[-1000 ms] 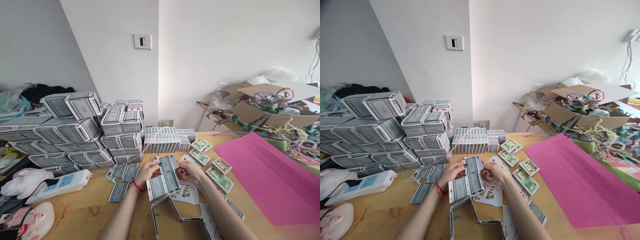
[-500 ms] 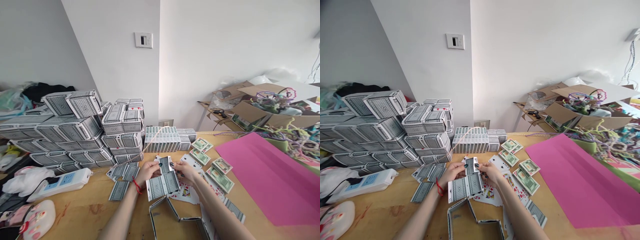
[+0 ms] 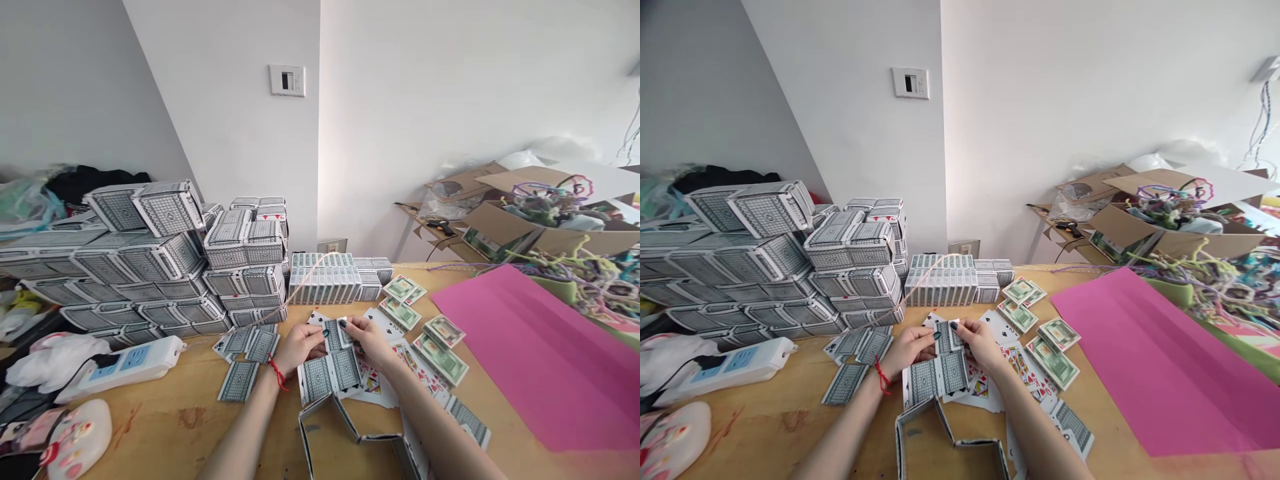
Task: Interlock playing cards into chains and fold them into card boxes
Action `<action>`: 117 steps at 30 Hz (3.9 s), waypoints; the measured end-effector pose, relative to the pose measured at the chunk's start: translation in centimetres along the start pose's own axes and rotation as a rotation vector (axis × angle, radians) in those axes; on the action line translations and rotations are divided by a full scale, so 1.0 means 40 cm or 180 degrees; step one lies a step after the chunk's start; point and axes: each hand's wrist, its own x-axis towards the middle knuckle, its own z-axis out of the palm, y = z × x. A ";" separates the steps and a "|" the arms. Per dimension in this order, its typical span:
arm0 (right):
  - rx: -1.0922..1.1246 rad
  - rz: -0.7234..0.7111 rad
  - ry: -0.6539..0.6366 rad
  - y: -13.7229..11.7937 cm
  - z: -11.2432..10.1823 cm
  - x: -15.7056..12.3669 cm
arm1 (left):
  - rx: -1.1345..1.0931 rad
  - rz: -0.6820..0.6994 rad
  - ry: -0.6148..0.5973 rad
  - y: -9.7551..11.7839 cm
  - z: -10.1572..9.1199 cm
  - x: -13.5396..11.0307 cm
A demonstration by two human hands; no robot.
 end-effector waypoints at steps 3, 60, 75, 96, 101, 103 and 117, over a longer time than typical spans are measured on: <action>-0.0308 -0.0263 0.0246 0.011 -0.006 0.012 | 0.0089 0.0028 -0.0057 -0.001 0.003 0.000; -0.0304 -0.0661 0.0214 -0.020 -0.036 0.013 | -0.0128 0.0735 0.0878 -0.012 -0.022 0.022; -0.1124 -0.0735 0.0475 -0.003 -0.033 0.014 | 0.0646 0.0949 0.1032 -0.069 -0.033 0.045; -0.0916 -0.0687 0.0200 -0.016 -0.030 0.009 | -0.0391 0.0906 0.0456 -0.018 -0.014 0.005; -0.0796 -0.0819 0.0248 -0.043 -0.038 0.002 | -0.1013 0.0914 -0.0191 -0.006 -0.024 -0.009; -0.0818 -0.0858 0.0208 -0.054 -0.044 -0.001 | -0.1280 0.0950 -0.0333 -0.004 -0.029 -0.010; -0.0836 -0.0401 0.0068 -0.083 -0.013 -0.029 | -0.1040 -0.0019 -0.0269 0.012 -0.033 -0.011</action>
